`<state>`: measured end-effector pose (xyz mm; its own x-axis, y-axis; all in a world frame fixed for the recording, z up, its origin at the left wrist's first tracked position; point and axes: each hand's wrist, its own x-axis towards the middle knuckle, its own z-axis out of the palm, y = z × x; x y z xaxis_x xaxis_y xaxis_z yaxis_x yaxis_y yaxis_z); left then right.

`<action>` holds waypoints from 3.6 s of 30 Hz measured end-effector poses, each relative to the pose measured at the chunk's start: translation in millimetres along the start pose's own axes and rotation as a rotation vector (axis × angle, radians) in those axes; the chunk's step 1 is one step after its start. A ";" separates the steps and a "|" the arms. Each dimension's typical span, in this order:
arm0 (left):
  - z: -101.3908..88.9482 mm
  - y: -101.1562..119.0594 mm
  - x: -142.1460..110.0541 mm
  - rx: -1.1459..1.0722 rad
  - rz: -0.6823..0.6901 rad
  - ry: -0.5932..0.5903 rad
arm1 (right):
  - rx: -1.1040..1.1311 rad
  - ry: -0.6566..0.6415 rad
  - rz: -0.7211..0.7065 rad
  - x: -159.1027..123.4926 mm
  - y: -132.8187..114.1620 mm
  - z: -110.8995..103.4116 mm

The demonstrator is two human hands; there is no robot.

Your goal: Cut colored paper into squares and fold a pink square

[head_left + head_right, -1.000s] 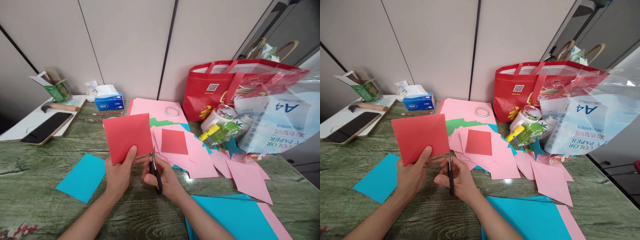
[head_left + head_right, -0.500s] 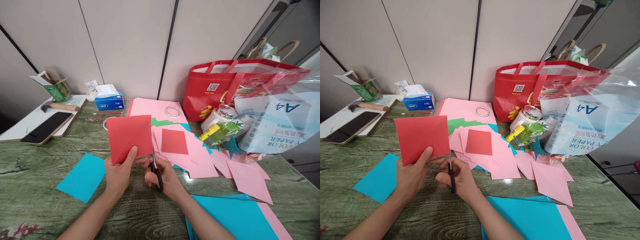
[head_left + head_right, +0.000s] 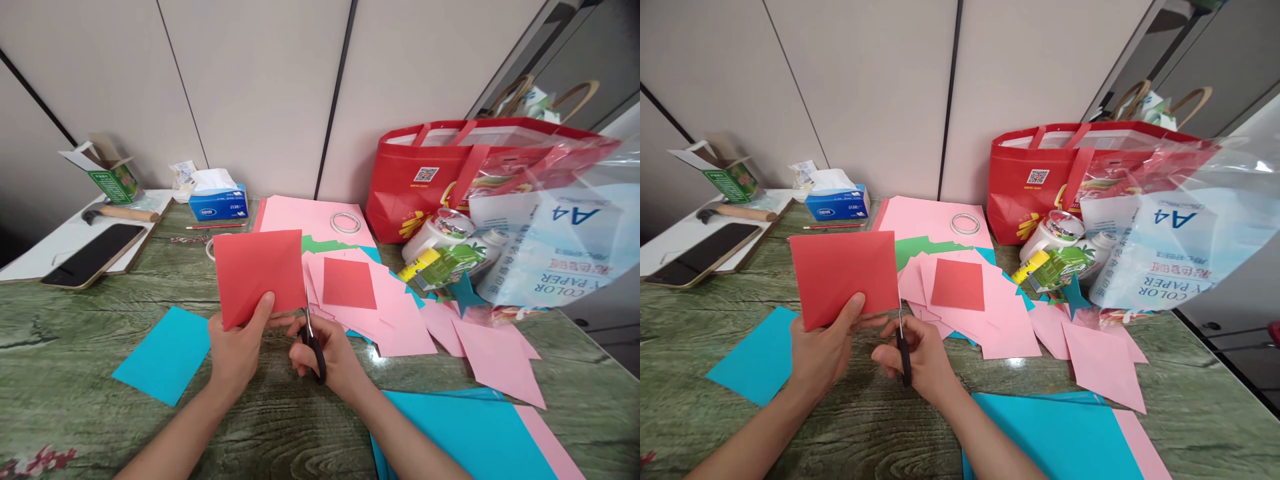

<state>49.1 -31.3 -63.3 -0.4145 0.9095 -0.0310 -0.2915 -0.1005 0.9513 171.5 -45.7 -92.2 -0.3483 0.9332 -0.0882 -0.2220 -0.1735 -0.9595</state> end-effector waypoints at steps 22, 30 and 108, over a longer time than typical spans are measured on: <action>-7.9 -11.0 2.9 0.190 0.058 -0.037 | -0.001 -0.057 -0.044 1.8 -3.3 -2.3; -11.8 -16.2 4.4 0.303 0.144 0.027 | 0.006 0.015 0.008 2.2 2.4 -2.2; -4.5 -15.9 8.5 0.350 -0.099 -0.226 | 0.001 0.409 -0.171 11.1 3.8 -0.1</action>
<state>46.3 -23.8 -80.1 -0.1881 0.9774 -0.0962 0.0055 0.0990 0.9951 167.0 -35.9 -96.9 0.0829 0.9962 -0.0269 -0.2458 -0.0057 -0.9693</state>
